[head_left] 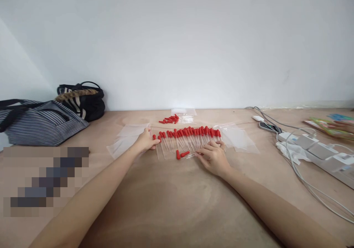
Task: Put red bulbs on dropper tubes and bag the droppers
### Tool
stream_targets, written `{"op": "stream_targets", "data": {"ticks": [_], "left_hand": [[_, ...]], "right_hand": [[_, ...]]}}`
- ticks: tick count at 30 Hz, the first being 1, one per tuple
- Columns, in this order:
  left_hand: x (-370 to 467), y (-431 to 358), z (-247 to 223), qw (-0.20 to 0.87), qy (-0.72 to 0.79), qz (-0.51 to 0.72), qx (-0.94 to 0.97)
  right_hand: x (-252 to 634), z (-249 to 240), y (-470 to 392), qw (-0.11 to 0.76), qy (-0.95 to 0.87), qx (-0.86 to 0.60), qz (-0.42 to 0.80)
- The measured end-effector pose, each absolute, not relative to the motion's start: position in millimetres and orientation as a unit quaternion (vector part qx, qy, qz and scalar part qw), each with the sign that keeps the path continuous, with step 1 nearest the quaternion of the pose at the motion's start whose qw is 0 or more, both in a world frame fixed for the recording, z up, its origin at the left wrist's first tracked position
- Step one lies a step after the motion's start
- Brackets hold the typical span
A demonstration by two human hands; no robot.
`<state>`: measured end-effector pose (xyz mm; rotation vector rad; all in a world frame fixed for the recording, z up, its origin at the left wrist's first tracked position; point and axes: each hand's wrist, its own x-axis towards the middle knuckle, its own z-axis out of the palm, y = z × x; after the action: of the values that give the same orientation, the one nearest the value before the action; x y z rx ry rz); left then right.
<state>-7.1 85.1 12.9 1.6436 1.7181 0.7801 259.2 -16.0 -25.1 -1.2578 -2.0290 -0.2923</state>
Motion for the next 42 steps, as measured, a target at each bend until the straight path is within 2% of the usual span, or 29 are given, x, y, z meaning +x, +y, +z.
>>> {"op": "stream_targets", "data": {"ticks": [5,10,14,17,30,33,36,42], "left_hand": [[-7.2,91.9,10.8,0.267,0.644,0.273,0.662],[2.8,70.6,17.7,0.17,0.616,0.297,0.709],[23.6,31.6,16.7,0.101,0.413,0.258,0.868],[36.2,13.3,9.7,0.085,0.34,0.205,0.914],[41.4,13.4,-7.9,0.003,0.377,0.21,0.902],[36.1,8.8,-6.0,-0.013,0.406,0.276,0.871],[30.2,1.7,-3.0,0.015,0.405,0.347,0.845],[26.6,-12.9,-4.8,0.122,0.359,0.348,0.858]], "right_hand": [[265.1,-25.2,-10.4,0.311,-0.805,-0.495,-0.097],[266.0,-22.3,-6.1,0.271,-0.816,-0.504,-0.075],[265.6,-17.4,-5.0,0.257,-0.823,-0.504,-0.054],[265.9,-14.2,-4.8,0.245,-0.832,-0.495,-0.051],[269.0,-11.0,-4.7,0.194,-0.875,-0.441,-0.053],[268.0,-10.1,-8.5,0.211,-0.877,-0.43,-0.042],[267.6,-10.9,-12.1,0.268,-0.862,-0.429,-0.037],[266.2,-16.3,-18.5,0.352,-0.83,-0.405,-0.152]]}}
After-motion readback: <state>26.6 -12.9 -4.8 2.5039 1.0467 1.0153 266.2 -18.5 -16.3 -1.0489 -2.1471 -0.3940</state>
